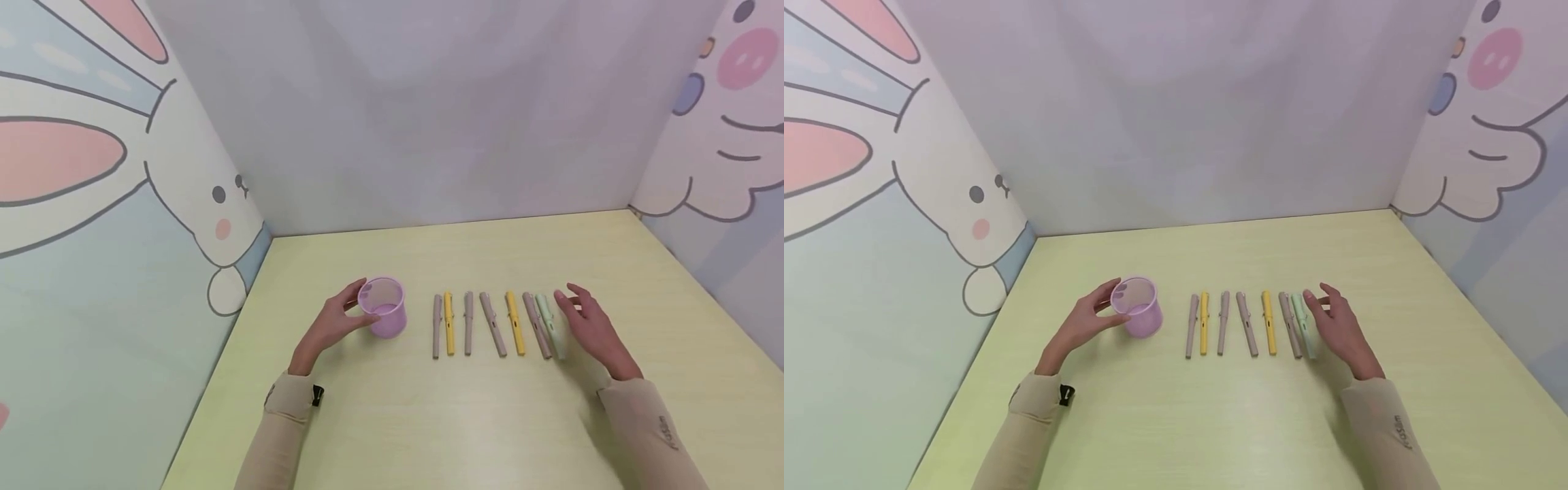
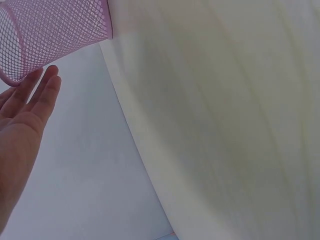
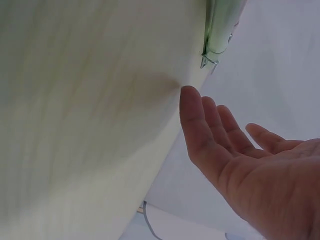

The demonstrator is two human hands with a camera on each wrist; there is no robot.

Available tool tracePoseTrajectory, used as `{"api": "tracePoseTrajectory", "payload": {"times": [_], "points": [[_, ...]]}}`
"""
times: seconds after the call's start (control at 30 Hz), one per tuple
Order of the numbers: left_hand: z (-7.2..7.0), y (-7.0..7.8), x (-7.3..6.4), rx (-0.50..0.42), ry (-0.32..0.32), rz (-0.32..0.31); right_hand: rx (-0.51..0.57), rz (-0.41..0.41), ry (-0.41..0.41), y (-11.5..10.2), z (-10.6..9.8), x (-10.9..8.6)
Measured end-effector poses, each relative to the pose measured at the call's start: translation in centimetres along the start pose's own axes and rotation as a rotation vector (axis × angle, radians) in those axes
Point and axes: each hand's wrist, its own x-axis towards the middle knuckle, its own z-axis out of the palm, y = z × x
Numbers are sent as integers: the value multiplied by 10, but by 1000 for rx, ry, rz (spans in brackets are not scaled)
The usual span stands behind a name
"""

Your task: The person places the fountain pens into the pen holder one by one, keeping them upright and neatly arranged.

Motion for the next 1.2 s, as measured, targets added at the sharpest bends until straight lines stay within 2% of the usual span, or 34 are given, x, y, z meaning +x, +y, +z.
{"api": "tracePoseTrajectory", "payload": {"times": [0.27, 0.43, 0.83, 1.2], "points": [[-2, 0, -1, -5, 14, 17, 47, 22, -96, 3, -6, 10], [-3, 1, -1, 0, 11, 4, 89, 46, -152, 5, -9, 16], [-4, 3, 0, -14, 8, -1, 145, 76, -213, 5, -10, 26], [-1, 5, 0, -17, -7, -3, 51, 128, -259, 5, -8, 37]]}}
